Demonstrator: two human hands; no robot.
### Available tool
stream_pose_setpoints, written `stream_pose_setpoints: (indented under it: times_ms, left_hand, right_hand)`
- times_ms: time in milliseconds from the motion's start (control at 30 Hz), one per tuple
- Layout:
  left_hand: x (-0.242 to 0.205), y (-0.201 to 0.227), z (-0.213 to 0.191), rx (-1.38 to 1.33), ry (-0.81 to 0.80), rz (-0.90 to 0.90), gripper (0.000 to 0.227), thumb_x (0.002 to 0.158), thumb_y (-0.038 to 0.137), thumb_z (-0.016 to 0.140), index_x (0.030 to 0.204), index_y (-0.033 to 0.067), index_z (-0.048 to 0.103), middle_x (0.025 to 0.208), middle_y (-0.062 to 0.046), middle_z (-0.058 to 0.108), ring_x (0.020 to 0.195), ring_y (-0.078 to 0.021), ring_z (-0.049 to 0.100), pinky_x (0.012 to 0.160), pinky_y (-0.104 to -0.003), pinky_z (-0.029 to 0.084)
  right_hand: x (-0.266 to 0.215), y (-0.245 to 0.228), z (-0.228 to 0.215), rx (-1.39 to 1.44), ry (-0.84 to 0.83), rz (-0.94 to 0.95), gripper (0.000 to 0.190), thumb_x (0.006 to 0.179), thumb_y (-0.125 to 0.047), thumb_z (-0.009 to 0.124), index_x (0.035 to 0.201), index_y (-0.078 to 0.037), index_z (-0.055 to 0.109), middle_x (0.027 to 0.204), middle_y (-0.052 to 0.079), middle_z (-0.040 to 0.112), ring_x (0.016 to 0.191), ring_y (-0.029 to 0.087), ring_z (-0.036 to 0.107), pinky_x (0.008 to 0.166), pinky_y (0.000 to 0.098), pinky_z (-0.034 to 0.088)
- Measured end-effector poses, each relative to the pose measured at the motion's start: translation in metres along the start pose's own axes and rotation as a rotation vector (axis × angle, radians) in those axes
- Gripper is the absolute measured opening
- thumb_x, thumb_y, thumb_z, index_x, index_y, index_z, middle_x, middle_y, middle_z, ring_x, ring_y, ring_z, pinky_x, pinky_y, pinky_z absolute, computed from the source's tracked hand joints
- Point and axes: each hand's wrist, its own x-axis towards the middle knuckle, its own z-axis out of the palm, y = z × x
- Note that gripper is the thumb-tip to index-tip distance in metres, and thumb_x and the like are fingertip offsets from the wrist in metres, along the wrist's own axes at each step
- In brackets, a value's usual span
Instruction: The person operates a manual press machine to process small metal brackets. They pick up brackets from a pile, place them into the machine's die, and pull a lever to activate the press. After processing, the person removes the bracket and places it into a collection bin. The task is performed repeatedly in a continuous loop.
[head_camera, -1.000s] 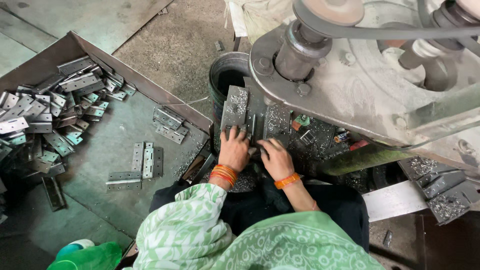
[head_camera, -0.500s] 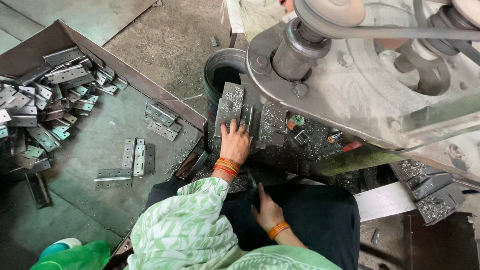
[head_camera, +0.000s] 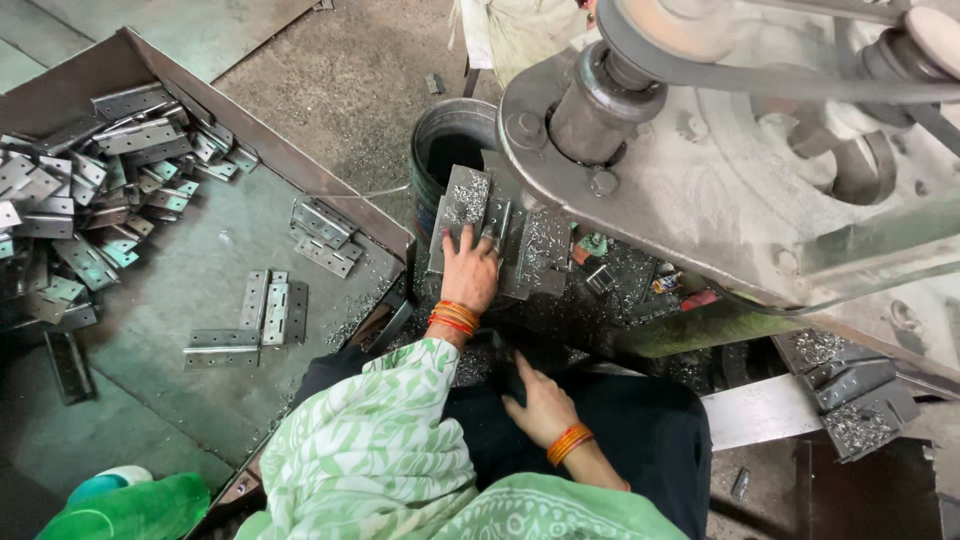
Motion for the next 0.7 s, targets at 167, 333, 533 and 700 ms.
stream_pose_setpoints:
  times_ms: [167,333,533,700]
  left_hand:
    - [-0.004,0.002,-0.001,0.048,-0.026,-0.004,0.034,0.097,0.026,0.054,0.120,0.0104,0.073,0.140,-0.005,0.061,0.143,-0.0361,0.038,0.117,-0.069,0.022]
    - [-0.002,-0.003,-0.006,0.024,0.032,0.000,0.035,0.096,0.025,0.053,0.123,0.0114,0.073,0.139,-0.005,0.061,0.142,-0.0377,0.037,0.116,-0.070,0.023]
    - [0.019,-0.002,0.009,0.034,0.015,-0.054,0.033,0.096,0.022,0.053,0.119,0.0124,0.074,0.141,-0.004,0.061,0.142,-0.0374,0.038,0.116,-0.069,0.023]
    - [0.022,-0.003,0.008,0.034,0.001,-0.042,0.033,0.097,0.022,0.053,0.120,0.0116,0.074,0.140,-0.003,0.062,0.143,-0.0367,0.038,0.117,-0.069,0.023]
  right_hand:
    - [-0.016,0.023,0.072,0.124,0.237,-0.098,0.087,0.083,-0.030,0.076,0.156,-0.016,0.031,0.126,0.022,0.066,0.108,0.045,0.067,0.087,0.0511,0.057]
    - [-0.019,0.012,0.036,0.096,0.027,0.024,0.093,0.079,-0.027,0.077,0.157,-0.018,0.027,0.122,0.021,0.067,0.106,0.043,0.067,0.089,0.0507,0.056]
    - [-0.002,-0.010,-0.018,0.009,-0.008,-0.067,0.081,0.084,-0.030,0.076,0.154,-0.018,0.036,0.124,0.020,0.068,0.107,0.042,0.068,0.088,0.0492,0.058]
    - [-0.014,0.015,0.042,0.074,0.028,0.014,0.089,0.083,-0.027,0.074,0.158,-0.026,0.027,0.124,0.019,0.068,0.107,0.041,0.067,0.091,0.0489,0.057]
